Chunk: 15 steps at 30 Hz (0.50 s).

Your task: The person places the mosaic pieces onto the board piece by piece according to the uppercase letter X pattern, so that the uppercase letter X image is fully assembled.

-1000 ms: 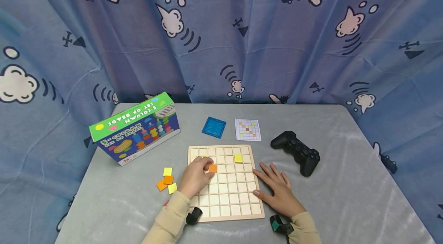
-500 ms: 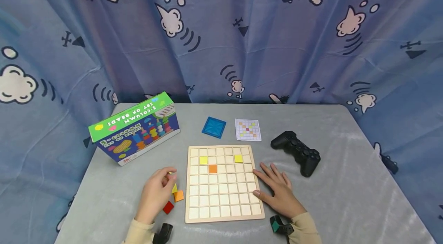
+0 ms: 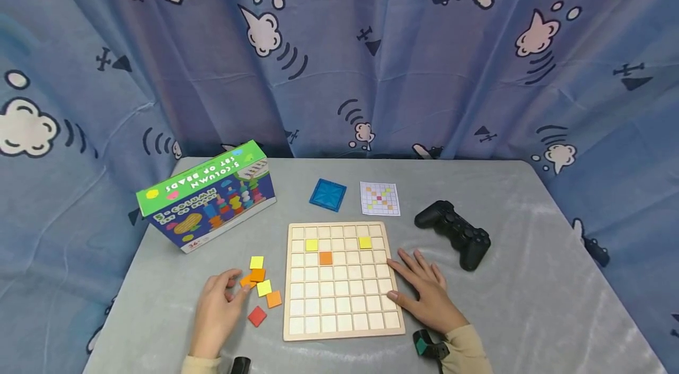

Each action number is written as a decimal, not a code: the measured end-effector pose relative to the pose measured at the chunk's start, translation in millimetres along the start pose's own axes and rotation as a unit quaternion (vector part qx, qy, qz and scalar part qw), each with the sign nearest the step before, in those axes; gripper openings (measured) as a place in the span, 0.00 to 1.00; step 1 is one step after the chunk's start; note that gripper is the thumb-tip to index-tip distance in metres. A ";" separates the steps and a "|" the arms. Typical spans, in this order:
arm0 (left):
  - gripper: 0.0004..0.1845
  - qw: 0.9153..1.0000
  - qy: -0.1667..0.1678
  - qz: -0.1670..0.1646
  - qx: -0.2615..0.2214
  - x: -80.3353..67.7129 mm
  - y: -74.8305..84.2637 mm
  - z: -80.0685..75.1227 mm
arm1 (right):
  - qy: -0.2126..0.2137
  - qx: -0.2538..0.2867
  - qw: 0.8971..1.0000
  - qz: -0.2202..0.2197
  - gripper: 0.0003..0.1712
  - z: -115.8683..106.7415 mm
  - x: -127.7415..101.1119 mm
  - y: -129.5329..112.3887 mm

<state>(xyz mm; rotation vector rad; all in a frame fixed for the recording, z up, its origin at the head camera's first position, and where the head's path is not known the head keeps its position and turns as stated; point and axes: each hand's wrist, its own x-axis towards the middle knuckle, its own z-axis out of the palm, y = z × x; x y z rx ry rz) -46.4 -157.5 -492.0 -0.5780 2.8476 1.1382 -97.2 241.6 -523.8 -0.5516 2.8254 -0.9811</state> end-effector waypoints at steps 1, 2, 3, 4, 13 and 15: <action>0.21 1.000 -0.002 -0.006 0.001 0.4 0.0 0.2 | -0.001 0.000 1.000 0.001 0.37 0.1 0.0 -0.3; 0.21 1.000 -0.003 -0.009 0.002 0.7 -0.2 0.4 | 0.000 0.000 1.000 0.001 0.37 0.3 0.1 -0.5; 0.22 1.000 -0.004 -0.013 0.004 1.0 -0.2 0.7 | 0.000 0.001 1.000 0.001 0.37 0.4 0.2 -0.7; 0.21 1.000 -0.002 -0.012 0.006 1.4 -0.4 1.3 | 0.000 0.001 1.000 0.001 0.37 0.6 0.2 -0.8; 0.16 1.000 0.012 0.004 0.012 3.2 -1.5 6.6 | 0.001 -0.001 1.000 0.008 0.37 0.9 -0.2 0.1; 0.15 1.000 0.013 0.007 0.011 3.5 -1.8 7.0 | 0.000 -0.001 1.000 0.008 0.37 0.5 0.0 0.0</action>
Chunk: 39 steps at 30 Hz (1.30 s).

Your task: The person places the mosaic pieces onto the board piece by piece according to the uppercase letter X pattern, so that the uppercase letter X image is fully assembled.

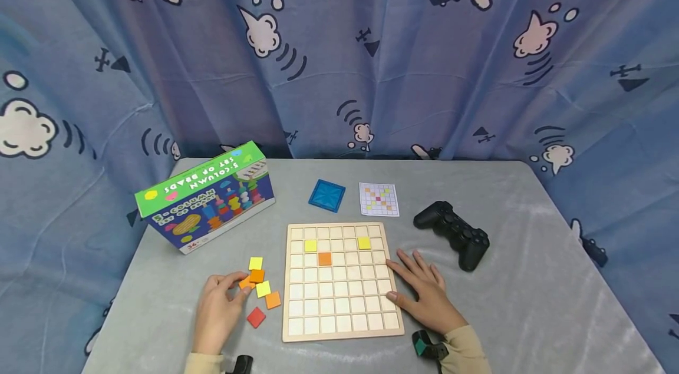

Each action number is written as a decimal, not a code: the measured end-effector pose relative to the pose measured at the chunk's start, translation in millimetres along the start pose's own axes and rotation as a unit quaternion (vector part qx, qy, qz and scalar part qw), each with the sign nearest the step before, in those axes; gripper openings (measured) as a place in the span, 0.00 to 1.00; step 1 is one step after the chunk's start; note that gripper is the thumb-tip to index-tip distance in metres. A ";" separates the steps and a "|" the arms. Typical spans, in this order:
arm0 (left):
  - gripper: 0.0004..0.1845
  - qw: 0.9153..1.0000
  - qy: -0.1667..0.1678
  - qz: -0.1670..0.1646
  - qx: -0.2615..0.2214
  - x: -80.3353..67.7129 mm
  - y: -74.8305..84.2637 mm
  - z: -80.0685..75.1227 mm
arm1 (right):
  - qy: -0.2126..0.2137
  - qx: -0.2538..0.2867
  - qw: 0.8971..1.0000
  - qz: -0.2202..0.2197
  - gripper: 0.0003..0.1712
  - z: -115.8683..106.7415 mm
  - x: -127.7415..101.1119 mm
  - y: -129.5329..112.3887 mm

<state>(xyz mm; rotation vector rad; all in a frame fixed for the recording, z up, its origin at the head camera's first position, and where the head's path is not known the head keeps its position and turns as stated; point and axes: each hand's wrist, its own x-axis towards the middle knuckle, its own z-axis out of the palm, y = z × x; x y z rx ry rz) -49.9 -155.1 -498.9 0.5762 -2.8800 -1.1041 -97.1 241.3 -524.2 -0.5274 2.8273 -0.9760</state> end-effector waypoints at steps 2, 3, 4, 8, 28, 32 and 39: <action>0.15 1.000 0.003 0.004 -0.001 -0.1 0.1 0.1 | 0.000 0.001 1.000 -0.001 0.37 -0.2 0.1 -0.3; 0.14 1.000 0.005 0.007 -0.002 -0.2 -0.1 0.2 | 0.000 0.002 1.000 -0.002 0.37 -0.3 0.0 -0.3; 0.14 1.000 0.008 0.009 -0.004 -0.2 -0.2 0.2 | 0.000 0.002 1.000 -0.003 0.37 -0.3 0.0 -0.4; 0.13 1.000 0.017 0.010 -0.016 -0.4 -1.1 0.5 | 0.001 0.001 1.000 -0.004 0.37 -0.3 0.0 0.0; 0.19 0.981 -0.038 0.003 -0.189 3.8 34.5 -5.4 | 0.001 0.000 1.000 -0.002 0.37 0.3 -1.2 -1.8; 0.18 0.972 -0.056 0.043 -0.223 6.0 54.0 3.6 | 0.001 -0.002 1.000 -0.001 0.37 0.1 -0.8 -1.2; 0.16 0.963 -0.078 0.166 -0.197 9.0 83.2 30.2 | 0.003 -0.002 1.000 -0.002 0.37 0.7 -0.5 -0.7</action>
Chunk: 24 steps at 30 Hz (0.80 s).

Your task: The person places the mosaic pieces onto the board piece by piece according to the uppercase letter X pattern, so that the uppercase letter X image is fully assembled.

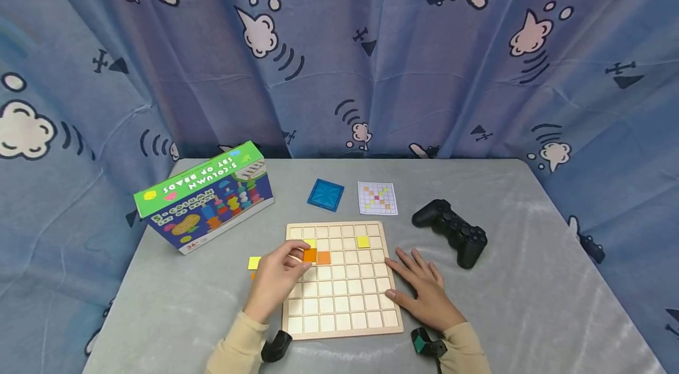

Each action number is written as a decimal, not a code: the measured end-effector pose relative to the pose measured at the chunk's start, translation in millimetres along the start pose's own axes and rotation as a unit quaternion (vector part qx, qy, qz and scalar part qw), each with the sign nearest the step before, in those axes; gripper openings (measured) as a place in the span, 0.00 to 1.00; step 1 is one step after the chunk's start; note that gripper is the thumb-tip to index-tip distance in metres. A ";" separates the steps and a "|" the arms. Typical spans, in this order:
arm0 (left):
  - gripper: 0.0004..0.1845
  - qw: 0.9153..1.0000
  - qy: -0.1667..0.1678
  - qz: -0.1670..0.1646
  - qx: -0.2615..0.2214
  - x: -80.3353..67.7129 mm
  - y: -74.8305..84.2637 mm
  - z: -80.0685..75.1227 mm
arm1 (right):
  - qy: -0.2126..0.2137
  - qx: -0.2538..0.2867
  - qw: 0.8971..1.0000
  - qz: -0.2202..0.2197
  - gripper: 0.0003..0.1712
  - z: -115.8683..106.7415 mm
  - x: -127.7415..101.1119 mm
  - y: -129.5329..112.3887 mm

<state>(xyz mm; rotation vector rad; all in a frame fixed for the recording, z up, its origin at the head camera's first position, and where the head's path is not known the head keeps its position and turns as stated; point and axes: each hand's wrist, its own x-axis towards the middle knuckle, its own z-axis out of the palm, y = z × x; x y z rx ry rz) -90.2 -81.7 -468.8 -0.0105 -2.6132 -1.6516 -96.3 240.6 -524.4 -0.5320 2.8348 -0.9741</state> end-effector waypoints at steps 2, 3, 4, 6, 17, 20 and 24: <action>0.16 0.999 -0.015 0.022 0.020 4.6 1.7 8.8 | 0.000 0.000 1.000 -0.001 0.36 0.1 0.6 -0.3; 0.15 0.999 -0.021 0.030 0.027 6.8 2.7 12.9 | -0.001 0.001 1.000 -0.001 0.36 0.1 0.7 -0.4; 0.15 0.998 -0.029 0.033 0.033 8.9 3.6 16.8 | -0.002 0.003 1.000 -0.002 0.36 0.0 0.8 -0.6; 0.14 0.997 -0.044 0.044 0.047 14.2 5.3 24.4 | -0.003 0.003 1.000 -0.001 0.36 -0.2 0.8 -0.5; 0.12 0.988 -0.082 0.061 0.112 43.8 7.8 62.1 | 0.001 -0.002 1.000 0.004 0.37 -2.6 1.0 0.6; 0.11 0.985 -0.086 0.058 0.137 44.4 6.0 67.1 | 0.003 0.000 1.000 0.001 0.36 -2.5 1.2 0.1; 0.11 0.983 -0.092 0.052 0.153 43.5 3.3 70.3 | 0.002 0.002 1.000 0.001 0.37 -1.9 0.3 -0.3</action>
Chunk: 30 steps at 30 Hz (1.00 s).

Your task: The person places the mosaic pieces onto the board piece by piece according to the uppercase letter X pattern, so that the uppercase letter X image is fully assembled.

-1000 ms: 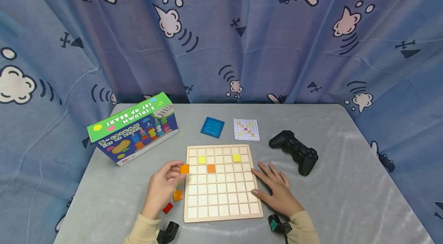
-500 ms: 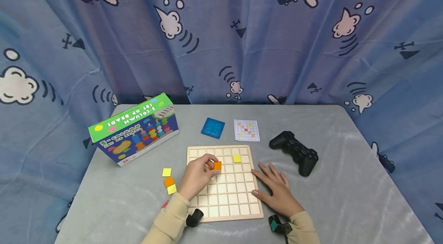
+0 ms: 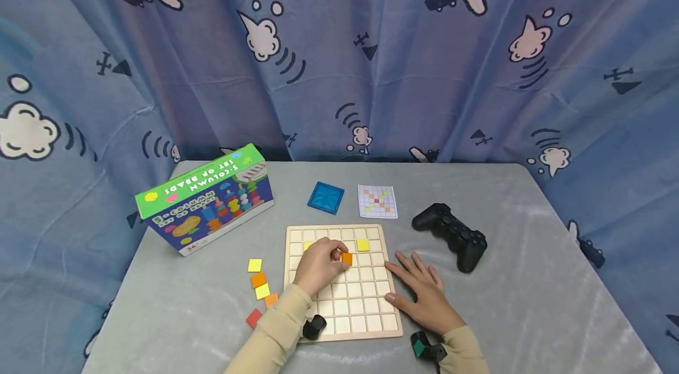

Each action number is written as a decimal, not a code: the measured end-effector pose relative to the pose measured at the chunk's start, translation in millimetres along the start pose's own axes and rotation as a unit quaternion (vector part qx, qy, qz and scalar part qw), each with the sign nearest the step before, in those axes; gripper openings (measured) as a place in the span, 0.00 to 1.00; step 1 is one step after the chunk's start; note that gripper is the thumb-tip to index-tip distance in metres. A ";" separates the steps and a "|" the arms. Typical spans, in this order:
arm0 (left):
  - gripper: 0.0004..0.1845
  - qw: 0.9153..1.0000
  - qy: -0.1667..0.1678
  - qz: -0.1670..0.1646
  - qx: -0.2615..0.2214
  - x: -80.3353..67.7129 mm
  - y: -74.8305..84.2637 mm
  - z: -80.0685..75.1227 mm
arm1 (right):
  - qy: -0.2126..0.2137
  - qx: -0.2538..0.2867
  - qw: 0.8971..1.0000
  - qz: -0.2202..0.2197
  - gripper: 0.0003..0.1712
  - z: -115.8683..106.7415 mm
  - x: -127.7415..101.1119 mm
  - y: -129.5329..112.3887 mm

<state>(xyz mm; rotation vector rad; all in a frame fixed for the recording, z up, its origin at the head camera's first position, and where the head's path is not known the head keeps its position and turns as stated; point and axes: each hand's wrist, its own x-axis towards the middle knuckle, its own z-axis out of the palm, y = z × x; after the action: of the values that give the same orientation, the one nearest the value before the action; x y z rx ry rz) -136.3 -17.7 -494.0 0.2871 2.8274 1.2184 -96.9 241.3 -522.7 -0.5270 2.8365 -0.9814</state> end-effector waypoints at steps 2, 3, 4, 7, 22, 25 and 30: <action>0.11 1.000 -0.002 0.001 0.006 -0.3 -0.4 1.2 | 0.000 0.000 1.000 0.002 0.37 0.5 -0.8 0.1; 0.11 1.000 -0.003 0.001 0.008 -0.4 -0.2 1.6 | 0.000 0.000 1.000 0.004 0.37 0.6 -0.9 0.1; 0.11 1.000 -0.003 0.001 0.011 -0.5 0.1 1.9 | 0.001 0.001 1.000 0.005 0.37 0.6 -1.0 0.1; 0.12 1.000 -0.006 -0.006 0.023 -0.4 1.8 2.4 | 0.002 0.000 1.000 0.005 0.37 0.3 -0.4 -0.3; 0.14 0.998 -0.002 0.013 0.063 -1.1 5.4 9.0 | -0.006 -0.008 1.000 0.010 0.37 0.4 0.8 -1.7; 0.14 0.998 0.000 0.015 0.064 -1.1 5.0 9.4 | -0.004 -0.006 1.000 0.009 0.37 0.5 0.8 -1.2; 0.15 0.998 -0.006 0.016 0.060 -1.5 5.5 7.7 | -0.004 -0.008 1.000 0.009 0.37 0.9 0.6 -0.9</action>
<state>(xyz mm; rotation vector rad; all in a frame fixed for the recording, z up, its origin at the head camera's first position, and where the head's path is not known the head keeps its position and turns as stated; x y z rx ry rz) -133.1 -8.7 -495.3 0.3444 2.9019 1.0500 -97.0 239.9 -522.8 -0.5034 2.8396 -0.9523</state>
